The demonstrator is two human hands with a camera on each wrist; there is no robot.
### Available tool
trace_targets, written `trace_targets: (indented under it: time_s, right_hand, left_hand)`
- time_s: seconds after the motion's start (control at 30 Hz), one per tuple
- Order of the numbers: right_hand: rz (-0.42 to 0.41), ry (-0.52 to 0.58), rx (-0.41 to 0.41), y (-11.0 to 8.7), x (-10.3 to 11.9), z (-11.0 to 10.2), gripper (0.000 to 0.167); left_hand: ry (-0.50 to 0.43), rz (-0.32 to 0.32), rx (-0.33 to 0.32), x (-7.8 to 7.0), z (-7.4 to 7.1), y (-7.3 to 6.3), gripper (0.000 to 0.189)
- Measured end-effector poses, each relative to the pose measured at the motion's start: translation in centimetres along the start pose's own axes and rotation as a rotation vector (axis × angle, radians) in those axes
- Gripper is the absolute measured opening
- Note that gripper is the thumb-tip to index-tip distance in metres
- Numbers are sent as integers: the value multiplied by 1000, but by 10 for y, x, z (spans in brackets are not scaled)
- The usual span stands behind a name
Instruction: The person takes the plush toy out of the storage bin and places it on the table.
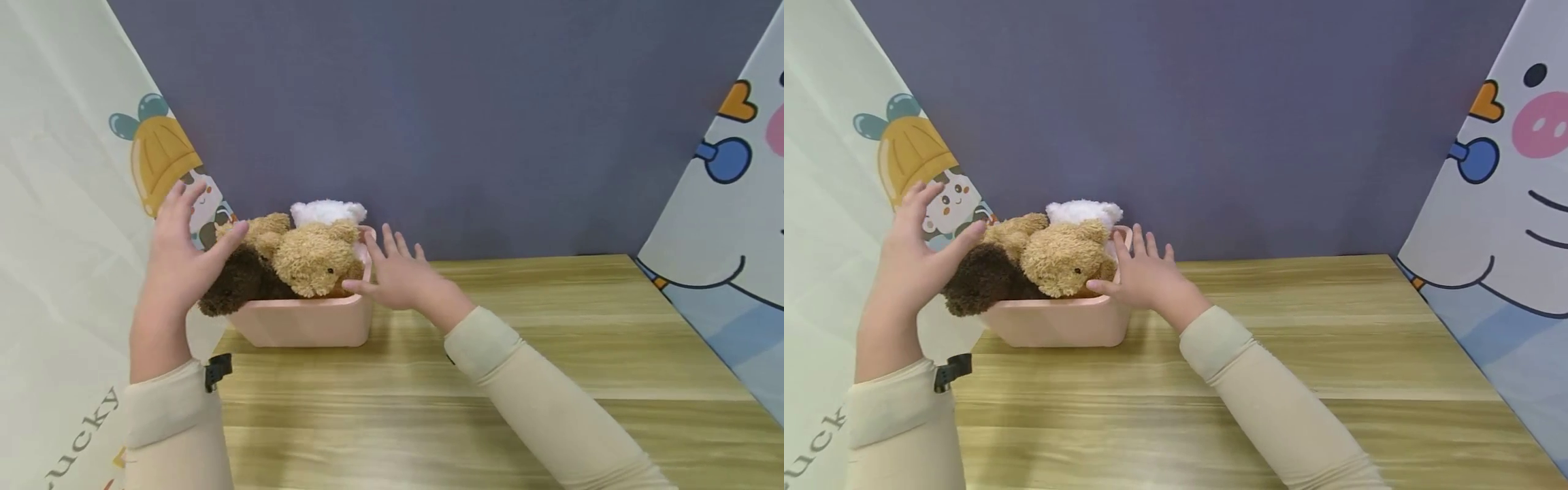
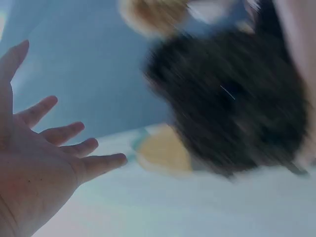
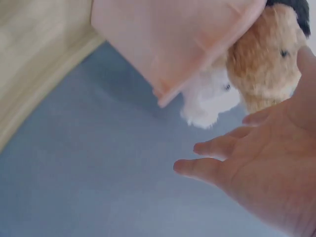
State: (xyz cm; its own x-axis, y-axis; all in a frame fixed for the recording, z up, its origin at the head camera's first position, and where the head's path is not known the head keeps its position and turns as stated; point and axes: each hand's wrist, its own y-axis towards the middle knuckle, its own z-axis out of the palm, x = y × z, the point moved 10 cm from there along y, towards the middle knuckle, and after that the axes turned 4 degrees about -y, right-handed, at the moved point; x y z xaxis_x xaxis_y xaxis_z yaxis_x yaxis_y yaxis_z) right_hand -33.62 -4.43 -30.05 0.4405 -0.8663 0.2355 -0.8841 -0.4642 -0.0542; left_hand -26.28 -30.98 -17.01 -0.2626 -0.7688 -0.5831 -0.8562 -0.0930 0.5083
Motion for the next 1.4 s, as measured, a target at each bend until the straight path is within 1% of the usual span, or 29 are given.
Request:
trace_targets:
  time_s: [0.07, 0.13, 0.23, 0.33, 0.4, 0.5, 0.53, 0.6, 0.63, 0.7, 0.77, 0.87, 0.93, 0.97, 1.03, 1.13, 1.2, 1.4]
  right_hand:
    - [13, 33, -2, 3, 3, 10, 107]
    - [31, 68, 1, 5, 5, 21, 108]
    - [41, 88, 14, 7, 10, 38, 112]
    - [36, 86, 10, 8, 15, 49, 118]
    - [31, 93, 1, 9, 19, 55, 121]
    - [28, 134, -16, 10, 22, 62, 122]
    - [29, 152, -28, 10, 22, 64, 122]
    - [26, 175, -63, 11, 23, 67, 117]
    - [26, 185, -88, 12, 23, 68, 115]
    - [30, 188, -143, 13, 22, 69, 110]
    - [37, 186, -193, 14, 21, 70, 107]
    - [48, 182, -240, 15, 20, 71, 108]
    - [55, 171, -255, 15, 19, 72, 108]
    - [60, 164, -258, 15, 19, 73, 107]
    - [66, 160, -264, 13, 17, 73, 107]
    - [71, 166, -273, 8, 12, 72, 107]
    - [63, 176, -281, 5, 11, 71, 108]
    - [29, 162, -306, -5, 14, 70, 108]
  left_hand:
    - [-3, -57, -9, 27, -6, -6, 89]
    - [-10, -134, 11, 55, -5, -16, 98]
    - [-47, -240, 52, 93, 5, -32, 110]
    - [-117, -353, 96, 128, 21, -49, 121]
    - [-180, -422, 121, 147, 33, -58, 125]
    - [-258, -510, 145, 171, 54, -69, 129]
    - [-279, -529, 142, 177, 60, -71, 130]
    - [-306, -548, 128, 186, 69, -73, 130]
    - [-319, -549, 114, 189, 74, -72, 129]
    - [-349, -539, 62, 194, 81, -69, 126]
    - [-378, -536, -20, 198, 86, -67, 123]
    - [-438, -546, -154, 204, 90, -69, 120]
    - [-451, -568, -204, 207, 91, -74, 121]
    - [-450, -574, -212, 207, 91, -76, 121]
    - [-419, -585, -208, 207, 92, -79, 122]
    - [-367, -583, -198, 204, 92, -83, 123]
    - [-359, -576, -204, 201, 92, -85, 122]
    - [-343, -592, -198, 195, 89, -97, 122]
